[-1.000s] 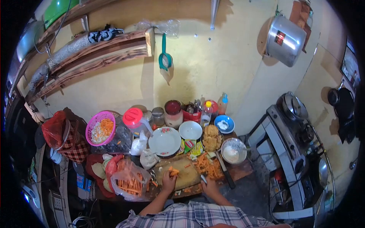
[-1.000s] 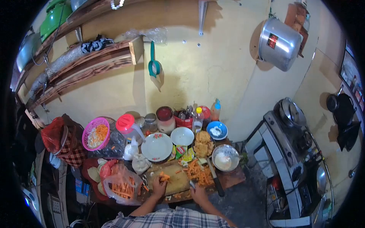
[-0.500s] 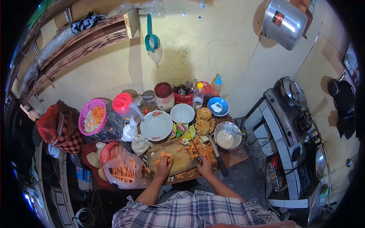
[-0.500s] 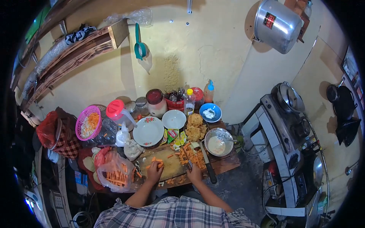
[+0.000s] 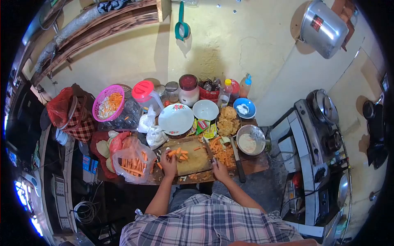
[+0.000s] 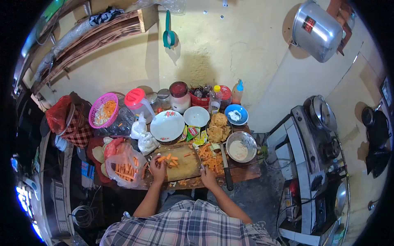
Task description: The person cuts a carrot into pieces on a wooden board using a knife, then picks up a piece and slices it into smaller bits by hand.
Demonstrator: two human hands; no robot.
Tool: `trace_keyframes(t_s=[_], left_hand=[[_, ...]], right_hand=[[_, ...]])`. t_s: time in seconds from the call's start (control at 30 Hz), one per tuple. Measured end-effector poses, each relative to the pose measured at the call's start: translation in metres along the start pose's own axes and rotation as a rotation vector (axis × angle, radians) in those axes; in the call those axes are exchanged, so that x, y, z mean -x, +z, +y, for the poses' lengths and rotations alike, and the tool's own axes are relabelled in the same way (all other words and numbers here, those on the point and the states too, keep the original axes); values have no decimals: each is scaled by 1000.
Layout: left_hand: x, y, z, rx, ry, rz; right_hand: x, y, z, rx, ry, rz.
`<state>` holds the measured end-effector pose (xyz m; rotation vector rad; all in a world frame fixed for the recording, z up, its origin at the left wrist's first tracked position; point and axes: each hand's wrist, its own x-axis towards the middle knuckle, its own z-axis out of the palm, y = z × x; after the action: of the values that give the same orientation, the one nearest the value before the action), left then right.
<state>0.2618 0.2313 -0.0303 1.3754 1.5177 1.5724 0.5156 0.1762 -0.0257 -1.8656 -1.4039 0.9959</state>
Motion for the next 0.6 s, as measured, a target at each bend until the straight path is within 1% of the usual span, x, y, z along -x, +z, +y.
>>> trace_keyframes(t_s=[0.03,0.07,0.1,0.17,0.2,0.23,0.27,0.3,0.33,0.37,0.4,0.43,0.47,0.5,0.57,0.6], left_hand=[[-2,-1,-2,71,-28,47],[-1,-6,-5,186,-174,11],[-1,-10,-4,177,-177,18],[-5,-19,-3,244,-323,31],[-7,-21,-7,246,-249,81],[-7,-25,-10,243,-248,81],[-8,-29,-13,285,-299,67],[-12,-35,-12,321,-350,50],[-15,-38,-9,319,-450,55],[-22,-43,-5,310,-446,50],[-27,-48,1,324,-527,-54],[-33,-52,7,341,-608,-158],[-39,-55,12,415,-614,-189],[-45,-58,18,411,-613,-191],[-62,-66,32,452,-649,-274],[-71,-70,40,448,-704,-321]], right_hand=[[1,-4,-1,44,-59,-47],[3,-5,-3,82,-114,-98],[4,-2,0,78,-115,-110],[6,9,3,200,-88,-166],[9,14,-2,192,-82,-172],[9,18,-8,256,-29,-236],[4,21,-16,320,19,-297],[0,33,-18,312,15,-298],[-2,50,-15,272,-25,-272],[-6,65,-13,233,-67,-239],[-6,73,-22,224,-62,-238],[-7,79,-35,263,1,-292],[-8,83,-46,303,63,-347],[-7,82,-60,299,64,-346],[-8,76,-86,266,180,-294],[-6,71,-93,257,185,-285]])
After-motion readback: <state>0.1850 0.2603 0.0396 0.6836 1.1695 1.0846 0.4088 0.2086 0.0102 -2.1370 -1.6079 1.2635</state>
